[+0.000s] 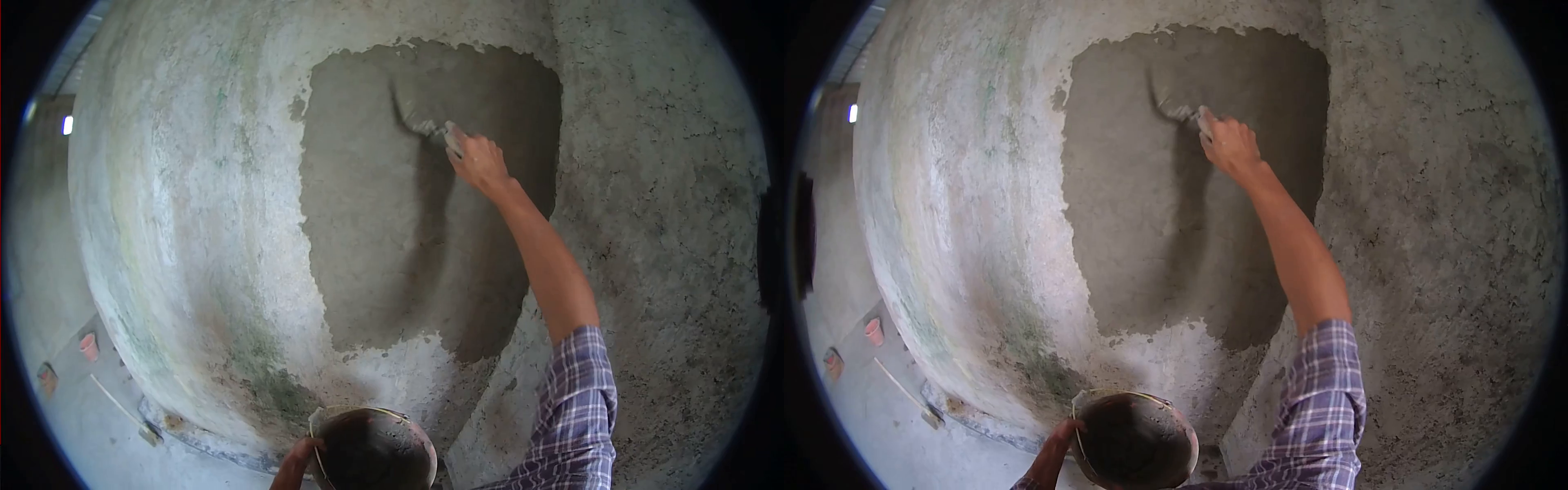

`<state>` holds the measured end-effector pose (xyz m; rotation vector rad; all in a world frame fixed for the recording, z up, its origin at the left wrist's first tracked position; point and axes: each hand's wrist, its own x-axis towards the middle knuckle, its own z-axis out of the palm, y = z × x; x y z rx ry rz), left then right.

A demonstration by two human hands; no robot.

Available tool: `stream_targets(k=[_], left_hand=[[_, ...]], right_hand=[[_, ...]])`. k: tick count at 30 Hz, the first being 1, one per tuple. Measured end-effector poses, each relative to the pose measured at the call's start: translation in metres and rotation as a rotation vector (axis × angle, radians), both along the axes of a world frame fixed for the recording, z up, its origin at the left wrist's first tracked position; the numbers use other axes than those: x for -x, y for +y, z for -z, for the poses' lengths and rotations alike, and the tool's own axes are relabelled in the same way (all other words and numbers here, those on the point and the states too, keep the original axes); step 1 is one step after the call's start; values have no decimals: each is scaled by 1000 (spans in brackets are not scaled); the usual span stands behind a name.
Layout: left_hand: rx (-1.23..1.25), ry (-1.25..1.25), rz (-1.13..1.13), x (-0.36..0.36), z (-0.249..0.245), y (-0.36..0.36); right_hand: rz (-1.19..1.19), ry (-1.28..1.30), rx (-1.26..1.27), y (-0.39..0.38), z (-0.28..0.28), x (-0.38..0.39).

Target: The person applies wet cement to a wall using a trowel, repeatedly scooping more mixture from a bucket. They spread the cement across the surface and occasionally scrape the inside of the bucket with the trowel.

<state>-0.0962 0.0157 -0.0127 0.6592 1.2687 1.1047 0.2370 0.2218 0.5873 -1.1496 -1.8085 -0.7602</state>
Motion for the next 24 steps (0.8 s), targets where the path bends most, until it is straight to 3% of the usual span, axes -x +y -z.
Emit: stream_targets(k=[3,5,6,8,13,19,22,24], left_hand=[[-84,-3,54,5,24,14],[-58,1,33,8,34,12],[-39,8,19,7,32,14],[-39,17,-4,6,31,8],[-109,-27,-51,2,19,-4],[-36,-11,26,-4,-3,-12],[-158,60,51,-1,-1,-8],[-197,205,111,2,6,-5]], right_hand=[[-81,-208,-74,0,4,-6],[-35,8,-222,4,-2,-3],[-46,4,-230,5,-11,0],[-5,286,-173,7,-26,7],[-26,387,-75,21,-37,58],[-193,42,-14,-2,-12,145],[-300,-141,45,-36,5,144],[-426,-164,-109,-49,41,127]])
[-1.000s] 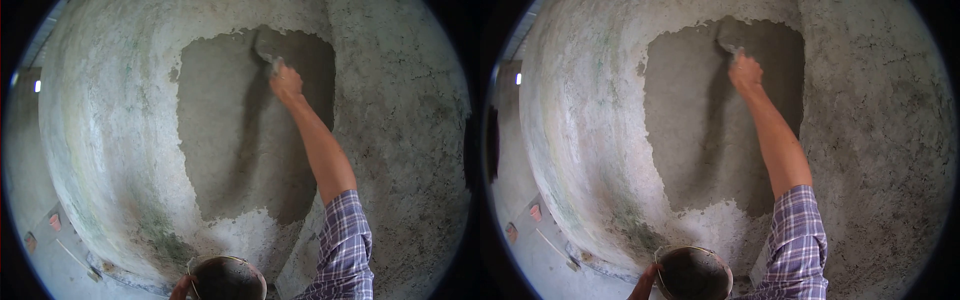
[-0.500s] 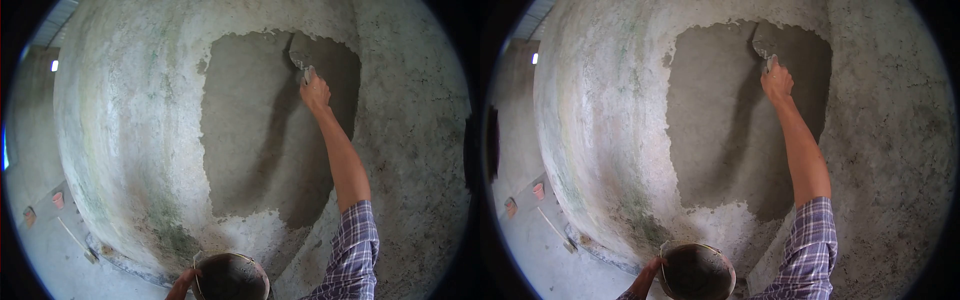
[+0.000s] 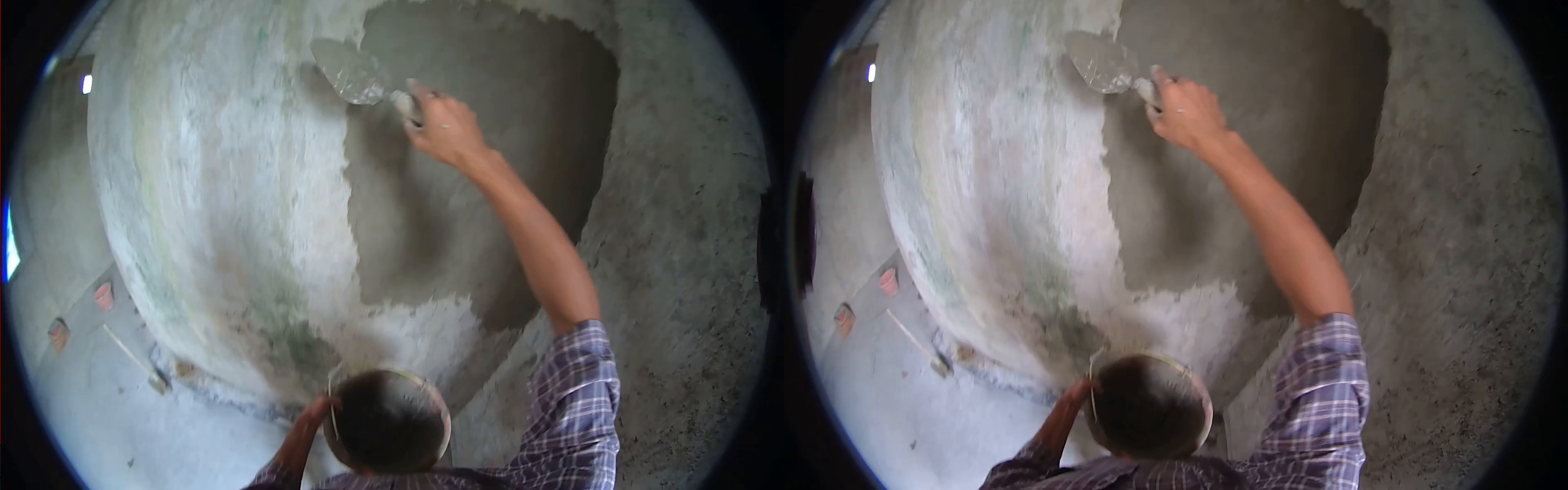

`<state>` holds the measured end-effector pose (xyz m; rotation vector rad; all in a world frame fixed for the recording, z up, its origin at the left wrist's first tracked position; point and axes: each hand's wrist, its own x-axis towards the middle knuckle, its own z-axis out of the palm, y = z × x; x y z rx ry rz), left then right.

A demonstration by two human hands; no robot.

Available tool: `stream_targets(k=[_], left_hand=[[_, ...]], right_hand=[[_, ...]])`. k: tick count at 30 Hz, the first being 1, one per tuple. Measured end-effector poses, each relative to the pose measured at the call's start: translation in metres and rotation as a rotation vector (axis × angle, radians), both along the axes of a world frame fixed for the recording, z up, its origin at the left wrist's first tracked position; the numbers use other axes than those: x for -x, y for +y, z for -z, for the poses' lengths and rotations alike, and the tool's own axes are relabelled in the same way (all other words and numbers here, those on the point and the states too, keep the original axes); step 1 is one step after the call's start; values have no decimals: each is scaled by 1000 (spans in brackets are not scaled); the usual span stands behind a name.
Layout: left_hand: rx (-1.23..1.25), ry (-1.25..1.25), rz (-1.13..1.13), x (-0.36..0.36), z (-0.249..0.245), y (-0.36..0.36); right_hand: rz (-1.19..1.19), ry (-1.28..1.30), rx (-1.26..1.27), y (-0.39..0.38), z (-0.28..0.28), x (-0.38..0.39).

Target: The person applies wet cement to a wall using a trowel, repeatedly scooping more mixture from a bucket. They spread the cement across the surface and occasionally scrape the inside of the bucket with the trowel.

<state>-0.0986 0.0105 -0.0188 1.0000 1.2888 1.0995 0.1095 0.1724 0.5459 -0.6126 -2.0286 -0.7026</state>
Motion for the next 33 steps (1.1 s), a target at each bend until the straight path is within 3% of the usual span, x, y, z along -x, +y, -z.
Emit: stream_targets(k=[1,9,14,17,20,24,26,27,29,33], left_hand=[[-109,59,98,5,0,3],[-59,-265,-10,-9,-41,7],[70,-311,12,-8,-55,2],[64,-293,-31,-15,-69,0],[69,-305,-37,-17,-68,-5],[145,-293,-71,-18,-41,-14],[156,-290,-82,-20,-40,-18],[154,-301,-91,-23,-45,-22],[150,-310,-107,-27,-50,-24],[145,-282,-87,-27,-55,-28]], right_hand=[[-65,2,-80,-2,20,-14],[-87,-350,904,-123,156,-155],[317,-708,1196,-156,248,-191],[315,-832,1344,-162,301,-181],[244,-845,1262,-168,365,-169],[204,-912,1127,-174,397,-145],[180,-805,703,-169,428,-144],[174,-811,710,-171,427,-139],[459,-938,866,-171,422,-122],[436,-917,811,-167,460,-116]])
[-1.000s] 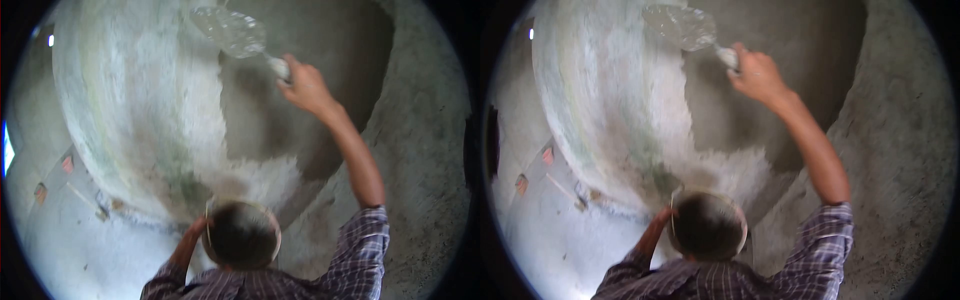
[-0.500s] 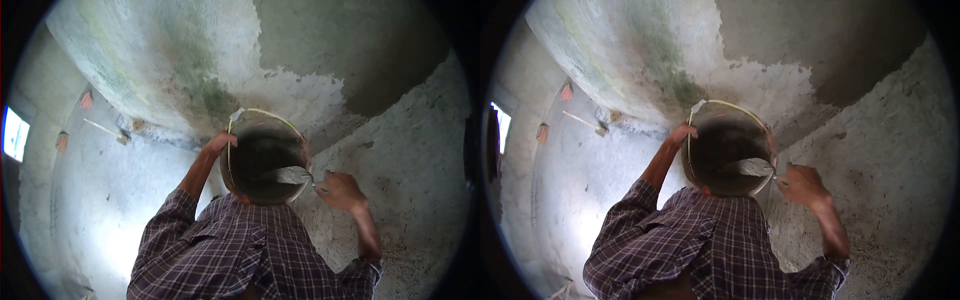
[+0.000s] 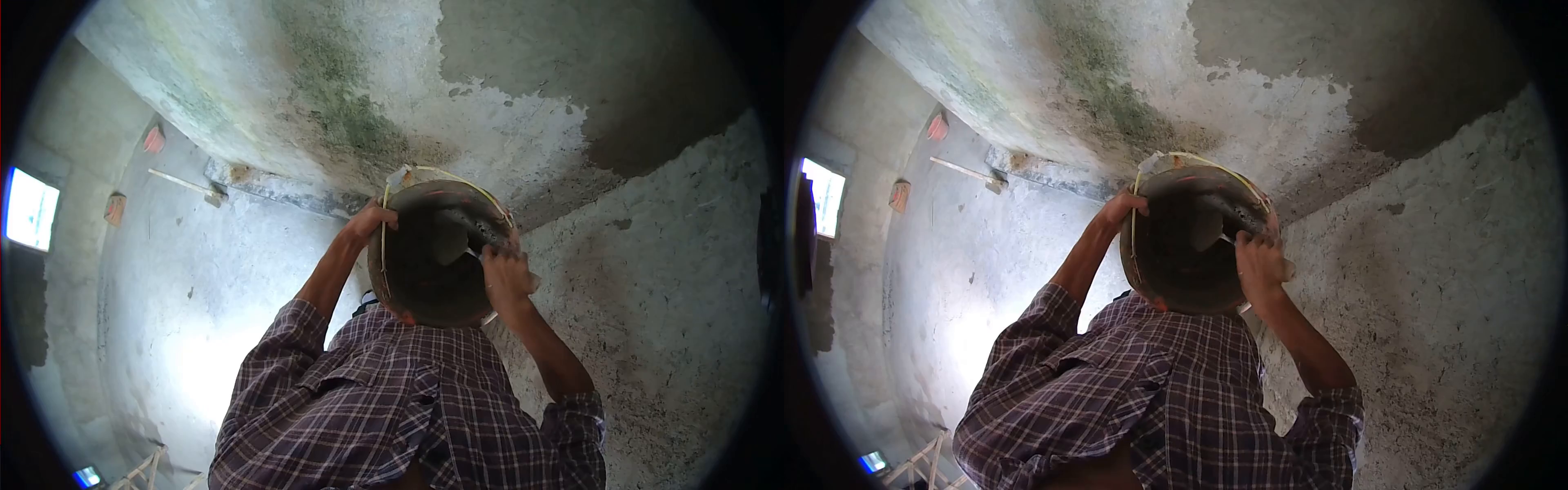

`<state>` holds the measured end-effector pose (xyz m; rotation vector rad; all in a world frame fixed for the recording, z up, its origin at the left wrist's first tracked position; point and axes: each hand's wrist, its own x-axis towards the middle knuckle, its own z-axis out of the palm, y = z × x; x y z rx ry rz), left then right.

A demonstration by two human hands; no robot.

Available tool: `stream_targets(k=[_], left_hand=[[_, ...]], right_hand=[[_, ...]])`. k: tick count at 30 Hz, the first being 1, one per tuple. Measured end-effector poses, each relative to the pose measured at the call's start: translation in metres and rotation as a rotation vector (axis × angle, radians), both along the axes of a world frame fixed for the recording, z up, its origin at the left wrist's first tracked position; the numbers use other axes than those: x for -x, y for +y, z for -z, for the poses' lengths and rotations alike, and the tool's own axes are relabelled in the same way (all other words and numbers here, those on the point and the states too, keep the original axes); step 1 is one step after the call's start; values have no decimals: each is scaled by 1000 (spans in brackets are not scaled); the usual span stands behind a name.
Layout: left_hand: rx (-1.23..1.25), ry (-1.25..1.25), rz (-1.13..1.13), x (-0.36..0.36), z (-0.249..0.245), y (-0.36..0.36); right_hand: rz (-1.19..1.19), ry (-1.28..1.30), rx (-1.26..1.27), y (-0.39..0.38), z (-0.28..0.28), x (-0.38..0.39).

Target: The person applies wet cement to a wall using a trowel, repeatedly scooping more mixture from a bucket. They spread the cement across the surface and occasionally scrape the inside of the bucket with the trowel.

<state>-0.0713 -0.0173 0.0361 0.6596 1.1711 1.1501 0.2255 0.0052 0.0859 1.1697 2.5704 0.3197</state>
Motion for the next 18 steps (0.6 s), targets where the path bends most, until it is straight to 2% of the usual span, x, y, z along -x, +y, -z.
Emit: stream_targets(k=[2,5,7,11,18], left_hand=[[-1,-3,9,-1,0,2],[-30,-16,-13,0,3,3],[-48,45,68,1,0,3],[-59,25,72,-2,-9,6],[-36,0,70,4,-3,11]], right_hand=[[-64,51,-193,-2,19,4],[-88,114,-204,-4,29,8],[-120,197,-195,-7,39,9],[-165,427,-124,-1,50,3],[-244,447,-61,20,31,-7]])
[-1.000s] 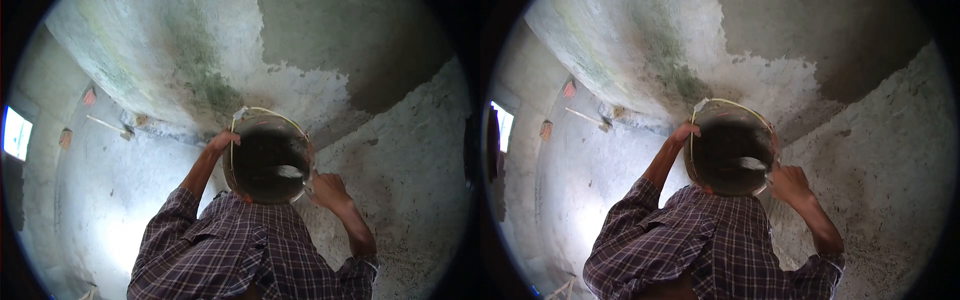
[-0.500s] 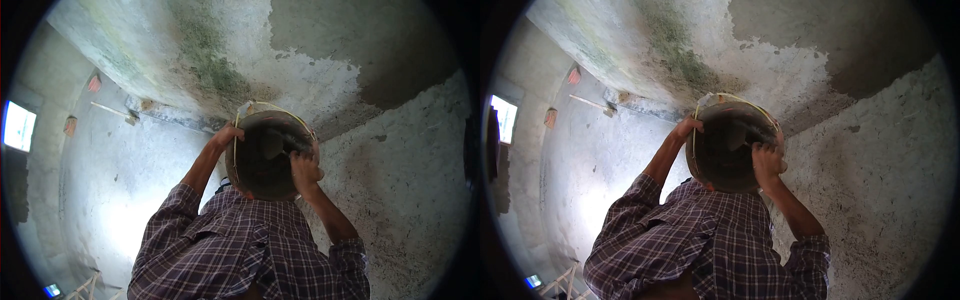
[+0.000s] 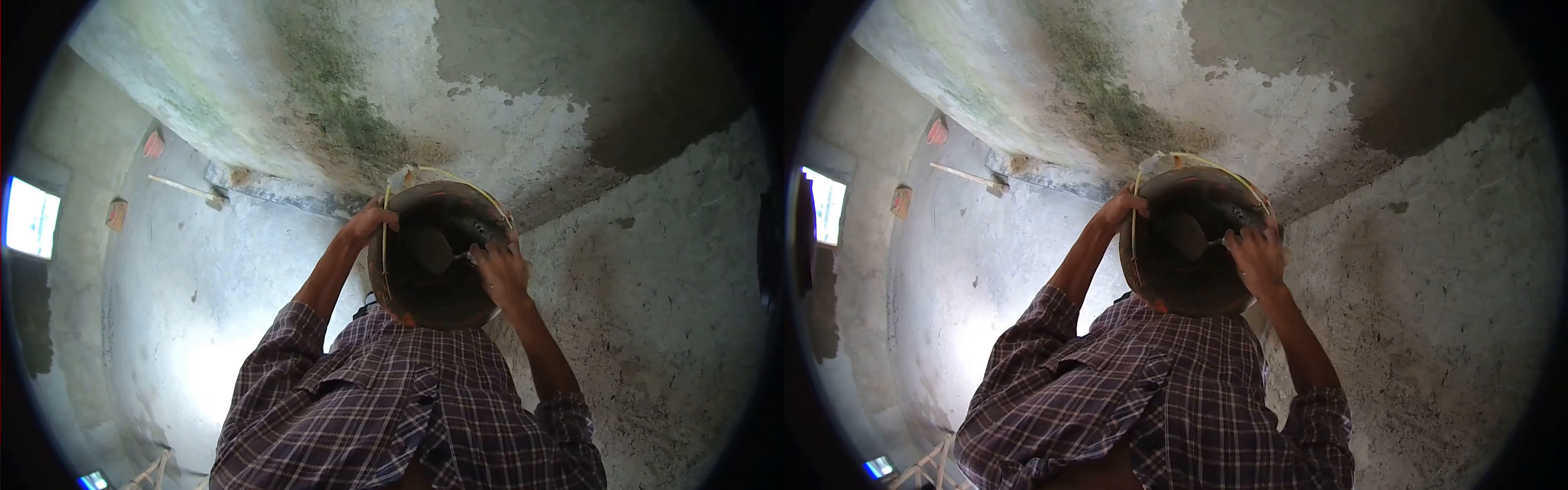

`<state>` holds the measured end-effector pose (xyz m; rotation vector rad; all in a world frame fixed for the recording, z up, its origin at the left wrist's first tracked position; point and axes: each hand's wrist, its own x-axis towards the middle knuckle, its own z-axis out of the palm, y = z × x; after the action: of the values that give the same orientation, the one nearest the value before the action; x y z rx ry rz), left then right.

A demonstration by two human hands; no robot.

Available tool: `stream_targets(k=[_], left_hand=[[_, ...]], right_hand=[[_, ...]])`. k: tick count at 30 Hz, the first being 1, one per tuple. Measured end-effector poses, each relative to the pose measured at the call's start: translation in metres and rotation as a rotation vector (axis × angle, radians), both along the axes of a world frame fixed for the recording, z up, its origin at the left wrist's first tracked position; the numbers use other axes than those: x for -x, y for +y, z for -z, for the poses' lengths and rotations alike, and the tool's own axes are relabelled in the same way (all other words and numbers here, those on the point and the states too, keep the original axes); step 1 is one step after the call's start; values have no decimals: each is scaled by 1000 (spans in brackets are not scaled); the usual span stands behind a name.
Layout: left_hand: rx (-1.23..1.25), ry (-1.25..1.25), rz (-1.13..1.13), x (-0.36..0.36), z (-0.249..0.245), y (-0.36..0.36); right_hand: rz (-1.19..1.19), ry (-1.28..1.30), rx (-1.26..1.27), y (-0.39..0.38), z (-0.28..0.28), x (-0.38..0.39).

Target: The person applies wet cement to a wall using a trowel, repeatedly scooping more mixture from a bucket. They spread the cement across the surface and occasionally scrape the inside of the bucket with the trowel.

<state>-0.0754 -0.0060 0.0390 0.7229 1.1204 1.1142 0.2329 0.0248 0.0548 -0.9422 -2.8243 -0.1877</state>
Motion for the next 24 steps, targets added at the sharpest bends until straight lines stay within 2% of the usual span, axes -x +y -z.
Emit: stream_targets(k=[2,6,11,12,14,16,20,24], left_hand=[[28,4,12,6,-1,-3],[25,23,53,12,-6,6],[1,43,177,13,1,24],[7,33,153,10,1,31],[33,10,108,-3,4,30],[15,-3,65,-12,3,38],[38,-1,3,-30,-1,43],[42,3,-35,-26,-9,51]], right_hand=[[-60,14,50,1,-12,-3],[41,-42,183,-5,-46,-7],[161,-262,173,-14,-40,-22],[158,-262,164,-7,-35,-24],[-12,-165,121,-4,-25,-27],[-47,-194,123,-1,-18,-27],[-51,-283,150,15,-23,-32],[-60,-221,163,28,-21,-38]])
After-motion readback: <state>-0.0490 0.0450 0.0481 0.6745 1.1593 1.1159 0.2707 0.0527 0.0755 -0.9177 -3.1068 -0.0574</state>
